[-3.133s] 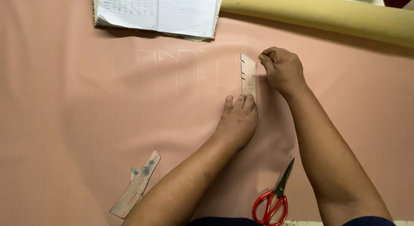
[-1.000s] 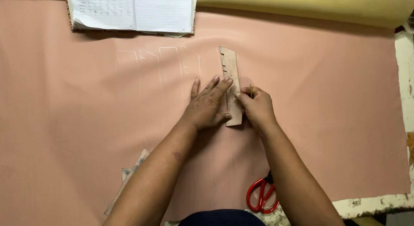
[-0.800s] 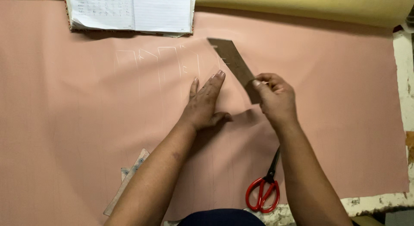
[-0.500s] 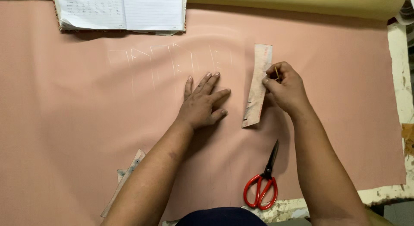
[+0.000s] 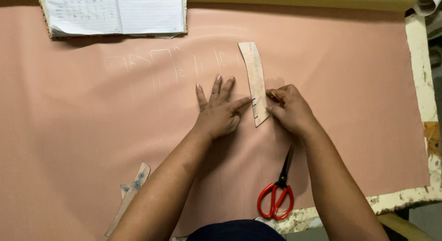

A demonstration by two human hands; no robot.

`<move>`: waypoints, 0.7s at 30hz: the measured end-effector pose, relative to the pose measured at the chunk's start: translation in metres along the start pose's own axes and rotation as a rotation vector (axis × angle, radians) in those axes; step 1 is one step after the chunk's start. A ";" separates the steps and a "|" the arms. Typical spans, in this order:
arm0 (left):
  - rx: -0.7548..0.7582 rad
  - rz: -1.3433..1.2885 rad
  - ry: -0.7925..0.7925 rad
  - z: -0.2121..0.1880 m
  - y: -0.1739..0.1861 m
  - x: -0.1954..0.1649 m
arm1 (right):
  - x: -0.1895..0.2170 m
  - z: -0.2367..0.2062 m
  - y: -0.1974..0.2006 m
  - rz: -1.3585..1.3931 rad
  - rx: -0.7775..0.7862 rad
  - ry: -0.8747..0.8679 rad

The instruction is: The person marks a large piece of pink fabric on a table using a small wooden ruler and a pencil. They repeatedly position the ruler along the fabric and draw straight lines, creating a series of parallel markings. A notebook and scissors are visible on the table but are not used during the clip.

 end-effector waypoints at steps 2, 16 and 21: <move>-0.012 -0.002 0.000 0.000 -0.003 0.001 | -0.002 -0.014 -0.003 0.042 0.049 -0.023; 0.014 0.003 0.003 0.002 -0.003 0.001 | -0.005 -0.023 -0.008 0.148 -0.044 0.005; -0.003 -0.018 0.004 0.003 -0.003 0.002 | -0.011 -0.020 -0.008 0.155 0.013 0.024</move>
Point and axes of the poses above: each hand's wrist, its own z-axis towards the middle knuckle, its own y-axis out of the back of the hand, x = y × z, the point moved 1 cm from there along z, towards the middle knuckle, and after that the axes turned 4 degrees about -x, right-handed, at the moved point
